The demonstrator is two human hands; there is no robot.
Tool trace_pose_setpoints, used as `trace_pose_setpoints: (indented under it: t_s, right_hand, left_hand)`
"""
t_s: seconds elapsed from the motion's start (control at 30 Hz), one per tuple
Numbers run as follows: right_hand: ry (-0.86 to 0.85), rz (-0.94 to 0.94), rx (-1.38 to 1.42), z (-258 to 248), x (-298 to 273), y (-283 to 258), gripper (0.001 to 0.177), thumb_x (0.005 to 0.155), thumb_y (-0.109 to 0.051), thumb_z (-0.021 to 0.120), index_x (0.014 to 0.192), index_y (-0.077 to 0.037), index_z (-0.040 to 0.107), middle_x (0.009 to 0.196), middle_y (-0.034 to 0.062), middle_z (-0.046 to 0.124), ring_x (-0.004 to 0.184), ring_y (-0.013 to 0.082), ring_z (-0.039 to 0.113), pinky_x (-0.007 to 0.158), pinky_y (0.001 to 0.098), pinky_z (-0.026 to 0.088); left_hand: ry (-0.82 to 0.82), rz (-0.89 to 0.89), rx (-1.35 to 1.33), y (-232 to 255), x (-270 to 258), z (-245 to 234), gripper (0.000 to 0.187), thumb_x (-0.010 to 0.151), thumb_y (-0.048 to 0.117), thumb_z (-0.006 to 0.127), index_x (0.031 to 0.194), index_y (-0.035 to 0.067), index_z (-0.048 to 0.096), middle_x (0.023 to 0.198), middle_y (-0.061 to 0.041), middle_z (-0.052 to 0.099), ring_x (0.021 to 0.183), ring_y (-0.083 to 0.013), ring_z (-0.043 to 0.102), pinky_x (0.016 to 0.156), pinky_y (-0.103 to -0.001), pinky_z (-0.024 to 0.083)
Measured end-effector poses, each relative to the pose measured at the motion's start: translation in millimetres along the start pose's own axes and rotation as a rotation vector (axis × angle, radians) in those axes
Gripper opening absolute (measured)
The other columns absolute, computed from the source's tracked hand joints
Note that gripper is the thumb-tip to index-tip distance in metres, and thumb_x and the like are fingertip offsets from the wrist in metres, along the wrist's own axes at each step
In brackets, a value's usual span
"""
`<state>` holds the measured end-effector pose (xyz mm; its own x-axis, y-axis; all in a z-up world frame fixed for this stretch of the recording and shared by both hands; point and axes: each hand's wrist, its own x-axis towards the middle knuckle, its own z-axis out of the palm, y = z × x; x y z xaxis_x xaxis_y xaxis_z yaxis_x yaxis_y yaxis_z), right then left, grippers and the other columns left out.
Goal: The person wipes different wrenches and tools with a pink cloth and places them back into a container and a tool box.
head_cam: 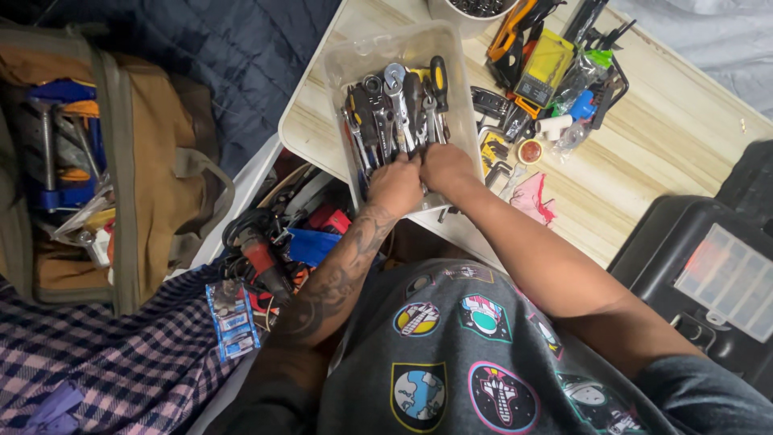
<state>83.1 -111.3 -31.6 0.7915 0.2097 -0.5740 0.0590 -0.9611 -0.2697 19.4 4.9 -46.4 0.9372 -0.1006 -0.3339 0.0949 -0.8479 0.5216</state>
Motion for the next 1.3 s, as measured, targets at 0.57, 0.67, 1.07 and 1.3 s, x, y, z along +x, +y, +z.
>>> trace_pose_setpoints:
  t_s: [0.57, 0.67, 1.07, 1.3]
  right_hand:
    - [0.276, -0.303, -0.042, 2.4, -13.8, 15.7, 0.017, 0.084, -0.013, 0.068, 0.094, 0.001, 0.072, 0.09, 0.0241, 0.072, 0.088, 0.039, 0.072, 0.082, 0.0468, 0.057]
    - [0.371, -0.434, 0.071, -20.4, -44.6, 17.4, 0.016, 0.084, -0.017, 0.068, 0.089, -0.003, 0.071, 0.088, 0.0206, 0.072, 0.088, 0.0384, 0.071, 0.078, 0.0484, 0.056]
    - [0.695, -0.068, 0.533, 11.2, -98.7, 165.6, 0.011, 0.099, -0.016, 0.069, 0.098, -0.005, 0.07, 0.094, 0.0163, 0.067, 0.086, 0.0356, 0.066, 0.077, 0.0433, 0.053]
    - [0.499, -0.15, 0.013, 55.0, -113.6, 212.9, 0.05, 0.072, -0.015, 0.071, 0.121, -0.007, 0.065, 0.118, 0.0233, 0.062, 0.106, 0.0461, 0.059, 0.08, 0.0575, 0.05]
  left_hand:
    - [0.103, 0.036, 0.064, -2.5, 2.3, 6.5, 0.02, 0.088, 0.021, 0.065, 0.101, 0.006, 0.072, 0.101, -0.019, 0.071, 0.086, -0.0412, 0.072, 0.079, -0.053, 0.056]
    - [0.185, 0.039, -0.021, 11.3, -2.4, -2.2, 0.024, 0.088, 0.024, 0.066, 0.104, 0.007, 0.071, 0.102, -0.018, 0.073, 0.088, -0.0407, 0.071, 0.079, -0.053, 0.056]
    - [0.322, 0.488, -0.322, 136.1, -32.7, -8.8, 0.02, 0.099, 0.014, 0.058, 0.116, 0.008, 0.065, 0.101, -0.016, 0.07, 0.087, -0.0391, 0.069, 0.076, -0.05, 0.057]
    - [0.082, 0.357, -0.222, 150.9, -20.0, 91.2, 0.013, 0.097, 0.016, 0.059, 0.101, 0.004, 0.062, 0.099, -0.019, 0.07, 0.089, -0.0426, 0.068, 0.077, -0.053, 0.053]
